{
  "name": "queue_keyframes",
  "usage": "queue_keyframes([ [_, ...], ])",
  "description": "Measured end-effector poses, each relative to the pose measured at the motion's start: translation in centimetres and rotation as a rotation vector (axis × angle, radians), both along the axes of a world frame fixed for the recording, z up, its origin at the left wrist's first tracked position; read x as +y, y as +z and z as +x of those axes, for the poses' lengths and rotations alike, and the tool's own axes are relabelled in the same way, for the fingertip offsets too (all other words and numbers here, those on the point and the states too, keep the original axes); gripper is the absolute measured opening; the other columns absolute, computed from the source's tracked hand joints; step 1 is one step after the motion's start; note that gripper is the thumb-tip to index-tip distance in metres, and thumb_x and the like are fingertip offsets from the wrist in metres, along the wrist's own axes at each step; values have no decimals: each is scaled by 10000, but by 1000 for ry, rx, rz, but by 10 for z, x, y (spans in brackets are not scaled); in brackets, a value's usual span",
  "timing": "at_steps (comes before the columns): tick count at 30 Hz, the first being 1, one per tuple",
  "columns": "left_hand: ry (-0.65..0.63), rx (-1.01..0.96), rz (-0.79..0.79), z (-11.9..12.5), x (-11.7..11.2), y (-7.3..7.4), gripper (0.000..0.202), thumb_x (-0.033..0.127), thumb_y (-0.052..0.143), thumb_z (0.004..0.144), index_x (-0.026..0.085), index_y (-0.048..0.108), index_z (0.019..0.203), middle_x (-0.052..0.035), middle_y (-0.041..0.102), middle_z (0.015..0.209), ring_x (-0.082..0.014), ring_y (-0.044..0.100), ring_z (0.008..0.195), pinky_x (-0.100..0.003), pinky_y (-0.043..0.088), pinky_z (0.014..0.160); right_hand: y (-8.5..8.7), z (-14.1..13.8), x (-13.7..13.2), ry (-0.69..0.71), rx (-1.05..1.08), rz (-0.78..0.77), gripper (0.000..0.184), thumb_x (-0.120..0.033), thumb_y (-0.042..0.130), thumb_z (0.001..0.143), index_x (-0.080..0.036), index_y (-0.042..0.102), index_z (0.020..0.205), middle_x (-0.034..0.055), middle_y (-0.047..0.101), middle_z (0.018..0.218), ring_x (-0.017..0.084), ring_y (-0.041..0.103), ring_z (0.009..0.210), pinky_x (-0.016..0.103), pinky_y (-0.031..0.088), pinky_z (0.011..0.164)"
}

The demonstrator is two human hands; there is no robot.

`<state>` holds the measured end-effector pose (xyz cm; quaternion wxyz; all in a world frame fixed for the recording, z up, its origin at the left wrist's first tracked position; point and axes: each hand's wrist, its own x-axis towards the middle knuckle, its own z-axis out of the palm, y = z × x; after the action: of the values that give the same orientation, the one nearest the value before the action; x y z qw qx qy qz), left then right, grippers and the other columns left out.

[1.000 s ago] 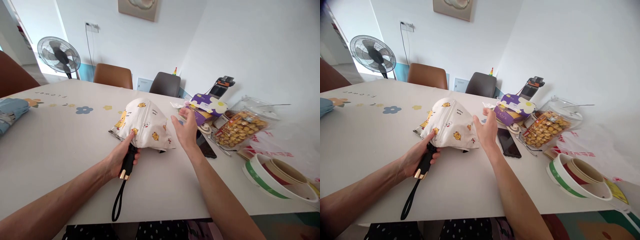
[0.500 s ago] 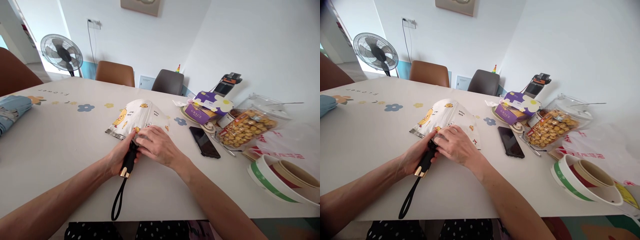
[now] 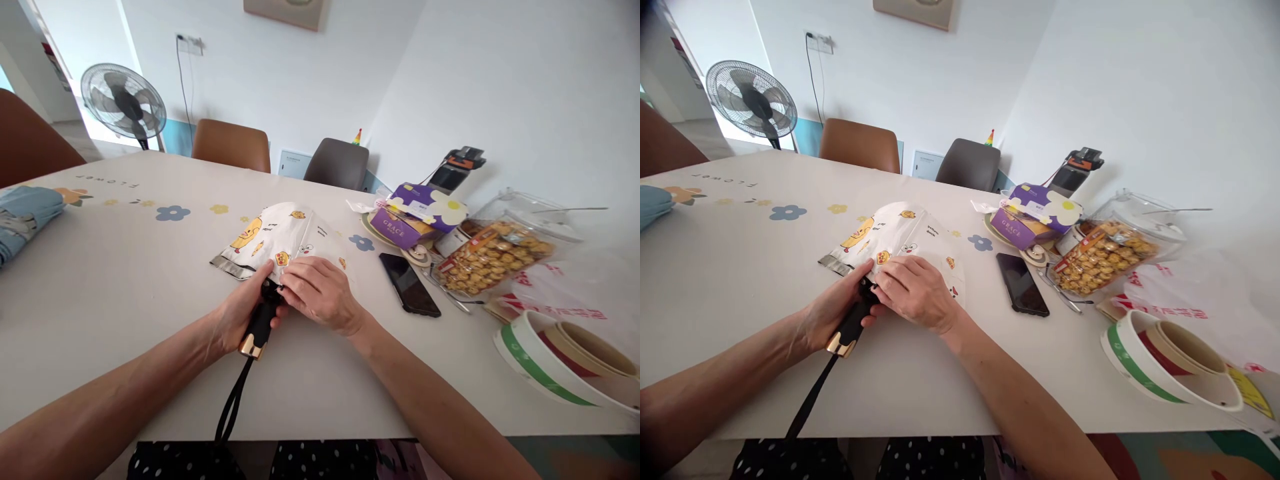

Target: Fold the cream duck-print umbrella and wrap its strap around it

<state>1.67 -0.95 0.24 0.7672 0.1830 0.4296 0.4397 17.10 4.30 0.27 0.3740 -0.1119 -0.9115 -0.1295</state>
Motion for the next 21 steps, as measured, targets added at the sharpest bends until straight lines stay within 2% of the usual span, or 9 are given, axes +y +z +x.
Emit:
queue_keyframes([
  [4, -21, -43, 1, -1, 1, -1, 387, 532, 459, 819, 152, 501, 764, -18, 485, 622, -95, 454, 465, -195, 386, 332, -1, 1, -1, 4, 63, -58, 145, -189, 498, 873, -193, 590, 984, 79, 649, 957, 207, 590, 1007, 365, 485, 855],
  [10, -43, -37, 15, -1, 2, 0, 490, 632, 464, 766, 146, 505, 719, -5, 447, 604, -87, 438, 462, -192, 384, 334, -2, -1, 0, 4, 45, -107, 112, -207, 512, 874, -201, 600, 943, 62, 650, 942, 189, 599, 967, 345, 508, 838],
  [15, -60, -35, 14, 0, 0, 2, 540, 671, 428, 758, 141, 532, 751, -28, 490, 635, -89, 448, 467, -194, 382, 348, 4, -3, -2, 38, 222, -206, 97, -191, 569, 841, -216, 603, 928, 46, 649, 912, 167, 603, 892, 322, 527, 781],
  [21, -88, -23, 24, 0, -1, 1, 553, 685, 440, 738, 141, 538, 741, -38, 504, 632, -98, 459, 470, -201, 387, 359, 8, -9, -11, -31, 337, -237, 91, -180, 564, 842, -225, 598, 914, 49, 643, 901, 178, 603, 881, 342, 531, 765],
])
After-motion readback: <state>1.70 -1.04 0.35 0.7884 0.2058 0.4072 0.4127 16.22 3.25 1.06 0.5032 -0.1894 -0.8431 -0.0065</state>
